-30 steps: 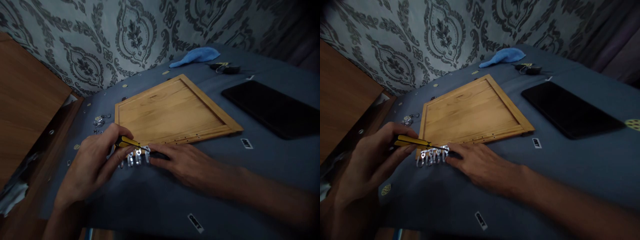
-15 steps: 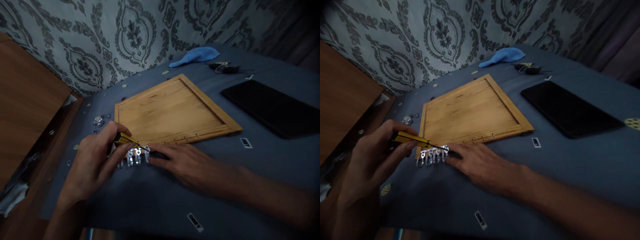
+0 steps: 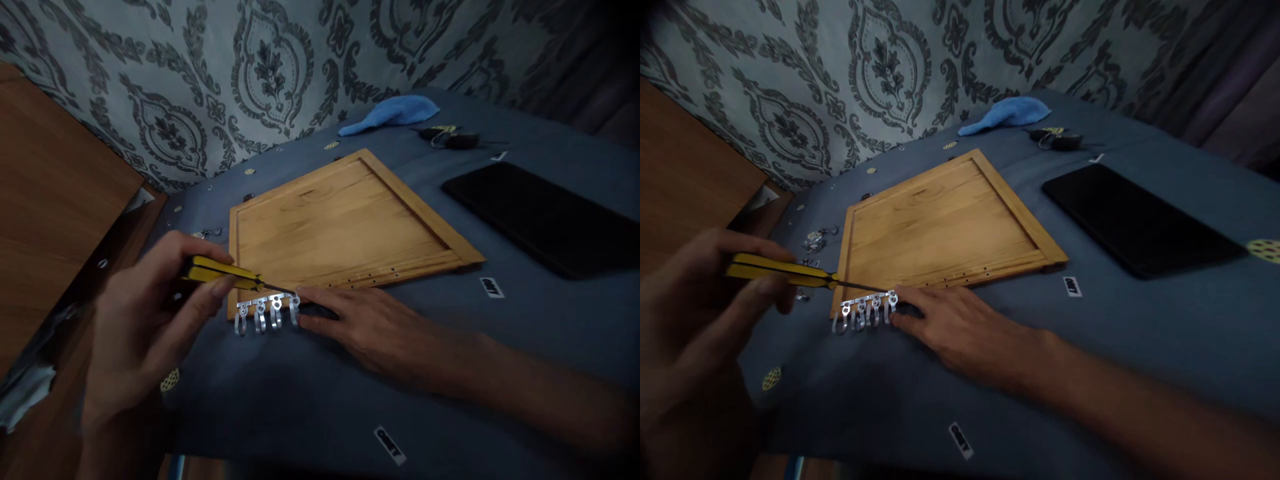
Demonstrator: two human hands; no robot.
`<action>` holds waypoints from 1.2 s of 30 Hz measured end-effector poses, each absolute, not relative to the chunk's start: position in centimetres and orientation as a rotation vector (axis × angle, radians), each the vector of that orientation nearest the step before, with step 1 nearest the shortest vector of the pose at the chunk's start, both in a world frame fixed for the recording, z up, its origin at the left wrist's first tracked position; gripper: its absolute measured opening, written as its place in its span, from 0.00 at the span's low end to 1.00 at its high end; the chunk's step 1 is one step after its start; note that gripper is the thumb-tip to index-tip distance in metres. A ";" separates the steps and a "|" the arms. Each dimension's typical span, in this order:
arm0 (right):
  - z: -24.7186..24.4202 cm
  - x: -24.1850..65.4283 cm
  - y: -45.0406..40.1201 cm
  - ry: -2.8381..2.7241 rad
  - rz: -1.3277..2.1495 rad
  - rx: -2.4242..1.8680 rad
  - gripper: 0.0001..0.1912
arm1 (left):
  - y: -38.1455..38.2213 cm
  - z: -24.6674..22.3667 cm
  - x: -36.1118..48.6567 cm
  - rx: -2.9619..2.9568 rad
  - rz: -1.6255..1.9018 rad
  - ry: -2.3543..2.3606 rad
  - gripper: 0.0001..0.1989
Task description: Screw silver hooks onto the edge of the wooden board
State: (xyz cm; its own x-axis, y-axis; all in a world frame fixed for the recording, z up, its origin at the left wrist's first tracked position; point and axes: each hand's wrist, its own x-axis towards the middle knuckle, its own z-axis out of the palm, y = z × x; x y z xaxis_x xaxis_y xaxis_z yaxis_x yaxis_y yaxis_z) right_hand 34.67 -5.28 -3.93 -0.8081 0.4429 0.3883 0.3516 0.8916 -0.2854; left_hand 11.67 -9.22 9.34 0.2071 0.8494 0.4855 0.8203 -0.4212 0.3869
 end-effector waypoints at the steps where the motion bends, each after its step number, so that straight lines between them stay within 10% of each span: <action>1: -3.9 34.7 -5.3 -2.609 0.274 -0.577 0.28 | -9.4 9.4 11.6 2.346 1.097 1.719 0.04; 36: -3.9 34.4 -5.8 -2.222 0.223 -0.567 0.21 | -7.8 10.0 8.7 2.507 0.692 1.522 0.05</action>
